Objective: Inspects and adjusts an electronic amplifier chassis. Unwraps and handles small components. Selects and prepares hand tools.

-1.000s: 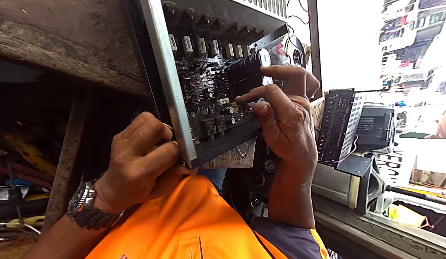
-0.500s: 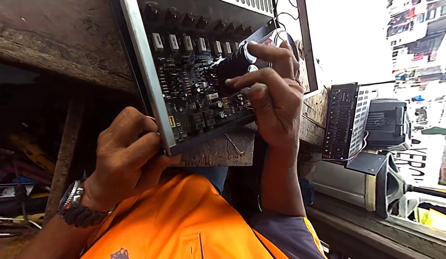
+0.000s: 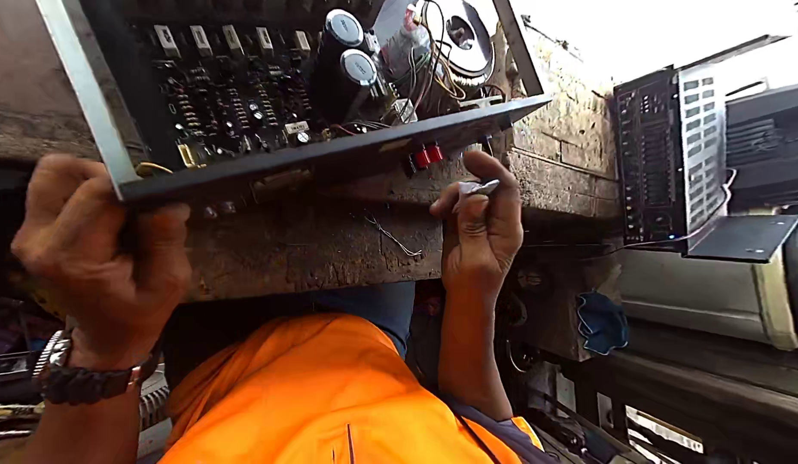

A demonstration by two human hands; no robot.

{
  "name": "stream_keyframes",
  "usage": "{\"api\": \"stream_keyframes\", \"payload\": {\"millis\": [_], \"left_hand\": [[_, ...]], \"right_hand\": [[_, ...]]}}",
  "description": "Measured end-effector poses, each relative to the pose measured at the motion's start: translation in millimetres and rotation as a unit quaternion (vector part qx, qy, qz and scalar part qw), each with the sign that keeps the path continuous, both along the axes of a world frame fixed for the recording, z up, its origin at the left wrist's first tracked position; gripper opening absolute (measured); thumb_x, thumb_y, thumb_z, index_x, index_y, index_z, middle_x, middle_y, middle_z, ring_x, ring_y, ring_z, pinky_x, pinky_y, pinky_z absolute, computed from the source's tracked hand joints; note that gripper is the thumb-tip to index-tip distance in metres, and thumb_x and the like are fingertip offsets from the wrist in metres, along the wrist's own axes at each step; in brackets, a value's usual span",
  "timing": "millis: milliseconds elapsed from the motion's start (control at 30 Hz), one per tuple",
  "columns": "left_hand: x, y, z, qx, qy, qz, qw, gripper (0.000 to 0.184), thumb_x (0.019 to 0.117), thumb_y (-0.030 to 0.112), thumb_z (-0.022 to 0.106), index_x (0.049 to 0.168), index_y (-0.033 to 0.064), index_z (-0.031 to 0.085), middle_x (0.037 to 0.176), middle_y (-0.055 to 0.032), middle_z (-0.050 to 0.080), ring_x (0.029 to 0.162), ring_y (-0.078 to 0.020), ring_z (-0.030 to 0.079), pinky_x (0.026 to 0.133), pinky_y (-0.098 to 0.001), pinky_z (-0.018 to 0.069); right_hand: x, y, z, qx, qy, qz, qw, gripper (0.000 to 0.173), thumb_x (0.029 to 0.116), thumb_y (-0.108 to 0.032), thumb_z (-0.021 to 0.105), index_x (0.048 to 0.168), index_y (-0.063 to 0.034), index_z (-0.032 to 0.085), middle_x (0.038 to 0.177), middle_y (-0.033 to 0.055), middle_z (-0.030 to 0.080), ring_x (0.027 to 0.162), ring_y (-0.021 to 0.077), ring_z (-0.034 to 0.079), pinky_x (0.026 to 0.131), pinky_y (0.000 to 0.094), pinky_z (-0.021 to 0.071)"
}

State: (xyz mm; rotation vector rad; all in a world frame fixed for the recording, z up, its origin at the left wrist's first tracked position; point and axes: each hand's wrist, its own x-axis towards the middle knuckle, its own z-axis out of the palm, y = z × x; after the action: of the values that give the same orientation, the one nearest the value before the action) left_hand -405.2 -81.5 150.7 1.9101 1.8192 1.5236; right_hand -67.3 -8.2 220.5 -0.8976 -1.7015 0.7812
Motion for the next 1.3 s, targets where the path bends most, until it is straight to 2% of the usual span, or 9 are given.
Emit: {"api": "stream_keyframes", "payload": {"millis": [100,200,300,367,533,767,867,1033,1300], "left_hand": [[1,-8,3,-0.066,-0.012,0.093,0.993,0.035,0.1066,0.034,0.056,0.124,0.0052,0.066,0.117,-0.0094,0.067,0.11,-0.0138,0.065,0.097,-0.0352,0.0521],[45,-15,31,-0.01,-0.092,0.176,0.98,0.031,0.101,0.022,0.067,0.12,-0.0026,0.067,0.115,-0.0132,0.071,0.109,-0.0197,0.069,0.099,-0.0412,0.0563],[97,-22,47,0.075,-0.004,0.013,0.997,0.024,0.0985,0.017,0.066,0.113,-0.0019,0.062,0.11,-0.0151,0.064,0.105,-0.0247,0.064,0.09,-0.0428,0.0538],[139,-9,59,0.017,0.004,-0.148,0.989,0.027,0.0981,0.023,0.066,0.115,0.0022,0.063,0.108,-0.0105,0.063,0.1,-0.0186,0.061,0.085,-0.0349,0.0533],[207,36,35,-0.161,-0.175,-0.345,0.908,0.027,0.0974,0.019,0.068,0.119,0.0033,0.064,0.108,-0.0046,0.066,0.083,-0.0083,0.065,0.068,-0.0231,0.057],[232,48,24,-0.224,-0.289,-0.446,0.817,0.035,0.094,0.001,0.057,0.128,0.0009,0.059,0.113,-0.0063,0.066,0.089,-0.0115,0.067,0.072,-0.0241,0.0594],[238,46,20,-0.241,-0.327,-0.428,0.808,0.023,0.0987,0.001,0.057,0.122,0.0012,0.06,0.104,-0.0071,0.066,0.076,-0.0115,0.066,0.062,-0.023,0.0587],[236,48,16,-0.263,-0.326,-0.383,0.823,0.016,0.1007,0.003,0.059,0.117,0.0034,0.062,0.094,-0.0059,0.067,0.067,-0.0115,0.066,0.056,-0.0236,0.0588],[225,52,26,-0.366,-0.429,-0.406,0.72,0.014,0.1067,0.007,0.045,0.104,0.0044,0.058,0.088,-0.01,0.068,0.068,-0.0155,0.069,0.061,-0.029,0.0617]], "right_hand": [[0,-16,-14,-0.071,0.08,0.026,0.994,0.034,0.1086,-0.025,0.051,0.137,-0.0049,0.048,0.095,0.0057,0.068,0.081,0.0147,0.07,0.073,0.03,0.0618],[7,-30,-25,-0.113,0.155,0.039,0.981,0.021,0.1063,-0.021,0.057,0.121,-0.0069,0.051,0.091,0.0108,0.07,0.074,0.0176,0.07,0.066,0.0287,0.0607],[19,-40,-31,-0.127,0.197,0.029,0.972,0.021,0.1047,-0.021,0.06,0.117,-0.004,0.061,0.089,0.0093,0.07,0.069,0.0138,0.07,0.062,0.0256,0.0613],[27,-45,-33,-0.135,0.194,0.014,0.972,0.024,0.1068,-0.021,0.056,0.12,-0.0033,0.063,0.096,0.0079,0.07,0.075,0.013,0.071,0.067,0.0267,0.0627],[47,-53,-40,-0.085,0.162,-0.021,0.983,0.024,0.106,-0.009,0.054,0.125,0.0042,0.063,0.116,0.0107,0.068,0.1,0.0152,0.07,0.089,0.0321,0.061],[71,-61,-52,-0.048,0.115,-0.123,0.985,0.044,0.0866,0.012,0.072,0.127,0.0059,0.057,0.123,0.0174,0.067,0.107,0.0241,0.07,0.092,0.0362,0.0616],[77,-60,-57,-0.041,0.072,-0.128,0.988,0.039,0.084,0.009,0.077,0.119,0.0064,0.061,0.114,0.0147,0.069,0.098,0.0198,0.072,0.086,0.0332,0.0634],[77,-54,-64,-0.027,0.017,-0.141,0.99,0.028,0.0855,0.004,0.078,0.111,0.0095,0.069,0.108,0.016,0.07,0.098,0.021,0.071,0.086,0.0343,0.0632],[76,-49,-65,-0.067,0.075,-0.089,0.991,0.024,0.0917,0.007,0.07,0.115,0.0104,0.067,0.114,0.0161,0.069,0.1,0.0188,0.071,0.088,0.0319,0.062]]}}
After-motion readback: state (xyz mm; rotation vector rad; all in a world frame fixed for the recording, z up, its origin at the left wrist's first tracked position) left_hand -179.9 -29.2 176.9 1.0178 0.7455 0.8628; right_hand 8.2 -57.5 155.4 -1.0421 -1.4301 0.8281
